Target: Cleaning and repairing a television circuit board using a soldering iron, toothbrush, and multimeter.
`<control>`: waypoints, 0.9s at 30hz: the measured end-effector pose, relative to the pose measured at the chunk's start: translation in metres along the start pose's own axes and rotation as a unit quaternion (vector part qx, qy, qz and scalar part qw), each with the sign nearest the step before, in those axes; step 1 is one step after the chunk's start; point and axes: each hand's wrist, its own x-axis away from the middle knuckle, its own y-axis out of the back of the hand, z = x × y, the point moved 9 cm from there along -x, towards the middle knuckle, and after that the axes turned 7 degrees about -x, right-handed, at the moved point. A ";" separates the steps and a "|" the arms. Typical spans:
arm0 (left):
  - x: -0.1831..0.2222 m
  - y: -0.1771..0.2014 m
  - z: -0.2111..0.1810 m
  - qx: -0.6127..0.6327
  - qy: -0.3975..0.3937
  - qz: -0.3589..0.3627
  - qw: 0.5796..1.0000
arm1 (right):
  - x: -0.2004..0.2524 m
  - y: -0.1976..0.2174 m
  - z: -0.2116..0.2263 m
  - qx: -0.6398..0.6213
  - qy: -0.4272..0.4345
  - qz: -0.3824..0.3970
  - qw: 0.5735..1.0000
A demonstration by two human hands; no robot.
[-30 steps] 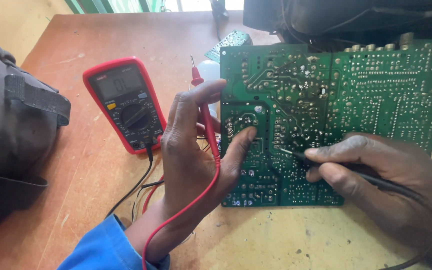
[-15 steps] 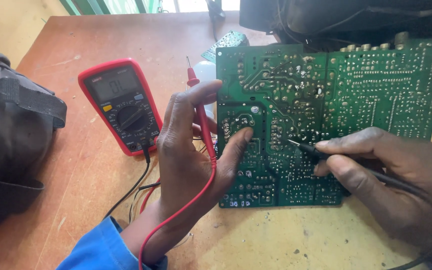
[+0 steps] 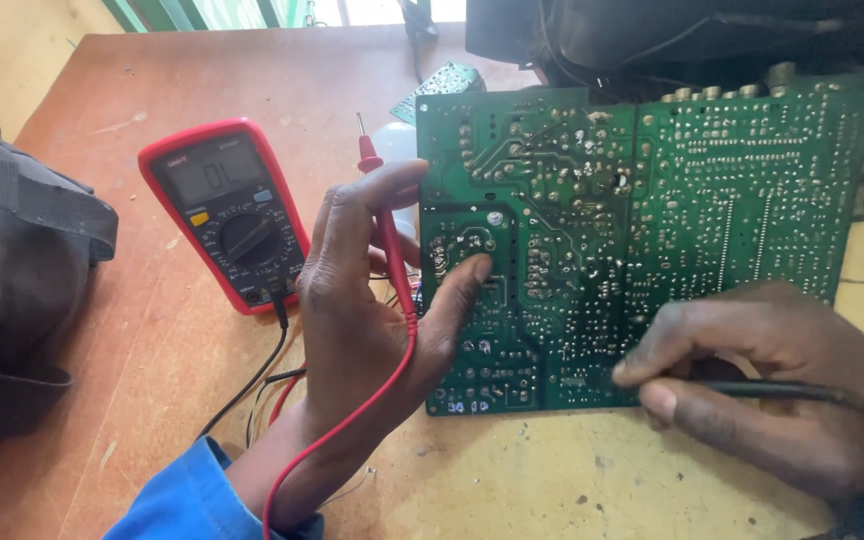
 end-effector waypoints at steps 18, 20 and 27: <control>-0.001 -0.001 0.000 -0.008 0.006 0.002 1.000 | 0.012 0.050 -0.002 0.003 -0.109 -0.192 0.975; -0.001 -0.001 0.000 -0.010 0.005 0.002 1.000 | 0.008 0.047 0.000 -0.014 -0.094 -0.201 0.975; -0.001 -0.001 -0.001 -0.011 0.002 0.005 1.000 | 0.012 0.051 -0.007 -0.015 -0.148 -0.211 0.966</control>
